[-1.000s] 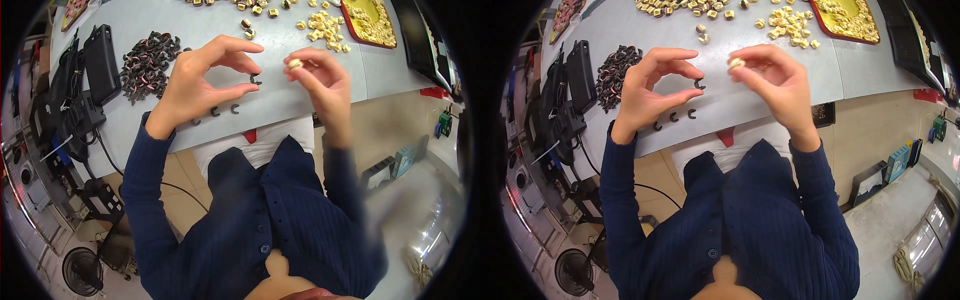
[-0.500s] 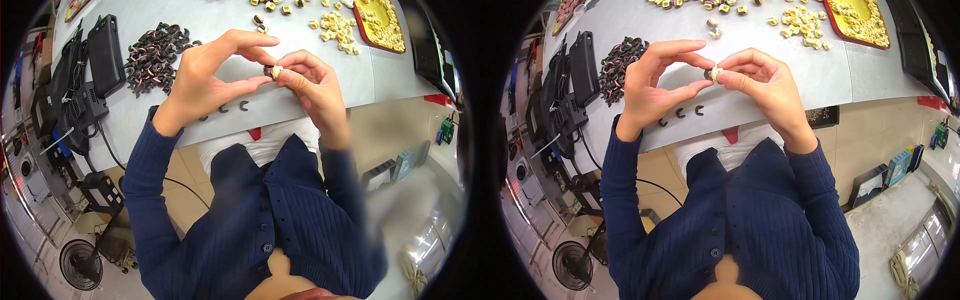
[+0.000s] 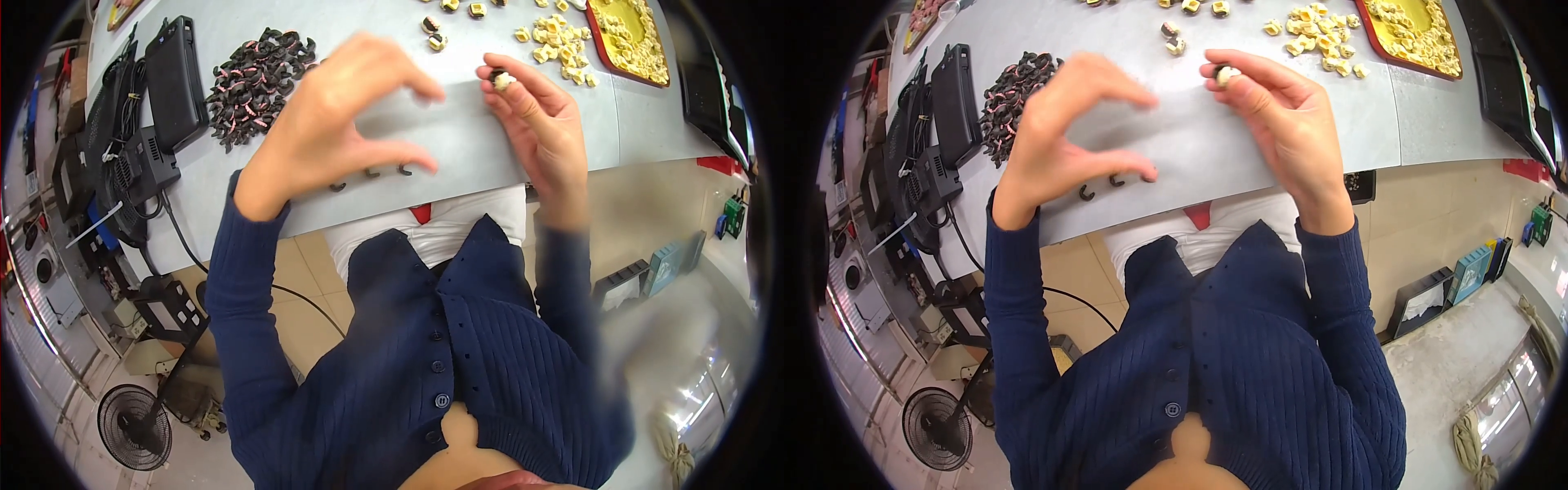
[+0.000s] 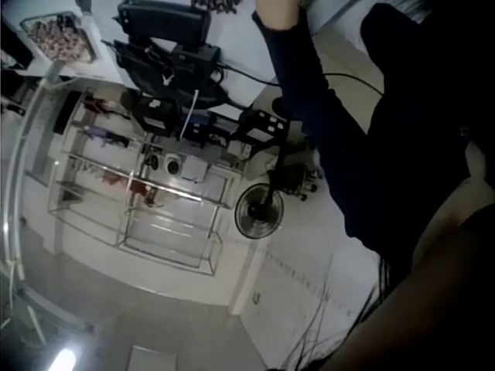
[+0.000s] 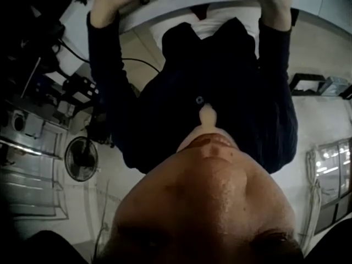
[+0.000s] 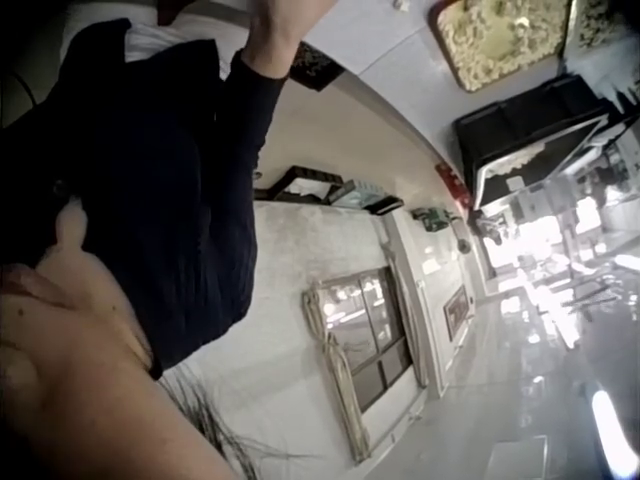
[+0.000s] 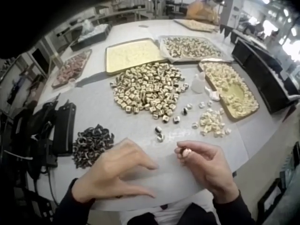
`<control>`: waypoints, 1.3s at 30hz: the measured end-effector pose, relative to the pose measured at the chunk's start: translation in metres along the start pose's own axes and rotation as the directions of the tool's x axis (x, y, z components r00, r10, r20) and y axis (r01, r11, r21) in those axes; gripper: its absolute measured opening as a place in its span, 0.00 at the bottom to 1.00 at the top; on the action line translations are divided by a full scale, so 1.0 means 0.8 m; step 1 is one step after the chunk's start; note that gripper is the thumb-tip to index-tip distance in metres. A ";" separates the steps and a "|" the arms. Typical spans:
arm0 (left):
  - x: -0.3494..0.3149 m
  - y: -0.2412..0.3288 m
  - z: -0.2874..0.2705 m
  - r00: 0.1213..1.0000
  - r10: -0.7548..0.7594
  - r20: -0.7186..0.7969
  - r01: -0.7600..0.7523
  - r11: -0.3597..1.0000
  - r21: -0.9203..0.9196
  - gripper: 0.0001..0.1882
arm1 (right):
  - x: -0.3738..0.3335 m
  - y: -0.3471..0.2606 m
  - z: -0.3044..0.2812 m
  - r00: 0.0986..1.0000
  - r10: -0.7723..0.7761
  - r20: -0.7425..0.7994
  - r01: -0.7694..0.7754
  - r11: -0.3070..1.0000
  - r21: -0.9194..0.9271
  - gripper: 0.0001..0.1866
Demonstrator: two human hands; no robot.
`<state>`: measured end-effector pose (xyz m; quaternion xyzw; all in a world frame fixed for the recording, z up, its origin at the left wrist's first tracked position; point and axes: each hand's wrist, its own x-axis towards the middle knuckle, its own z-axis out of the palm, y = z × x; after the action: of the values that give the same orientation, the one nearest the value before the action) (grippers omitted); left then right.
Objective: Applying glue to small black plastic parts and attaching them to gold-colored circular components at a workbench.
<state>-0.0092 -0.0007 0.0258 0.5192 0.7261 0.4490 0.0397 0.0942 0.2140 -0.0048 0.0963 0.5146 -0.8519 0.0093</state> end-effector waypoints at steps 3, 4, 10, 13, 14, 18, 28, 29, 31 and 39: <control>-0.008 0.008 0.004 0.987 -0.027 0.160 0.033 0.999 -0.032 0.25 | 0.001 0.004 -0.015 0.992 -0.109 -0.069 0.101 0.988 -0.113 0.16; -0.011 0.010 0.004 0.973 -0.057 0.223 0.057 0.998 0.008 0.24 | 0.002 0.002 -0.013 0.980 -0.167 -0.107 0.133 0.954 -0.269 0.14; -0.012 0.011 0.011 0.900 -0.145 0.412 0.147 0.989 0.027 0.19 | 0.025 0.022 -0.003 0.877 -0.481 -0.014 0.331 0.623 -0.709 0.17; -0.015 0.011 0.009 0.896 -0.159 0.415 0.170 0.985 0.009 0.19 | 0.024 0.014 0.005 0.766 -0.642 0.030 0.338 0.363 -0.868 0.18; -0.017 0.011 0.009 0.898 -0.163 0.409 0.173 0.985 0.012 0.19 | 0.023 0.012 -0.004 0.709 -0.702 0.061 0.310 0.234 -0.921 0.17; -0.016 0.009 0.010 0.916 -0.163 0.367 0.184 0.983 -0.024 0.18 | 0.015 -0.010 -0.045 0.634 -0.768 0.088 0.161 0.020 -0.987 0.14; -0.015 0.002 0.013 0.946 -0.184 0.266 0.214 0.973 -0.091 0.20 | 0.030 -0.029 -0.081 0.702 -0.685 0.194 0.131 -0.144 -0.981 0.10; -0.015 0.003 0.013 0.946 -0.184 0.266 0.214 0.973 -0.090 0.20 | 0.030 -0.029 -0.078 0.696 -0.689 0.201 0.140 -0.145 -0.980 0.10; -0.015 0.004 0.015 0.951 -0.188 0.247 0.196 0.981 -0.009 0.21 | 0.028 -0.031 -0.077 0.704 -0.680 0.204 0.132 -0.156 -0.979 0.10; -0.016 -0.001 0.010 0.967 -0.141 0.210 0.119 0.986 0.114 0.24 | 0.033 -0.036 -0.076 0.686 -0.686 0.241 0.206 -0.135 -0.969 0.09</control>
<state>0.0002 -0.0054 0.0151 0.5176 0.7717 0.3488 0.1221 0.0747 0.2832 -0.0118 0.0269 0.9282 -0.1820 -0.3233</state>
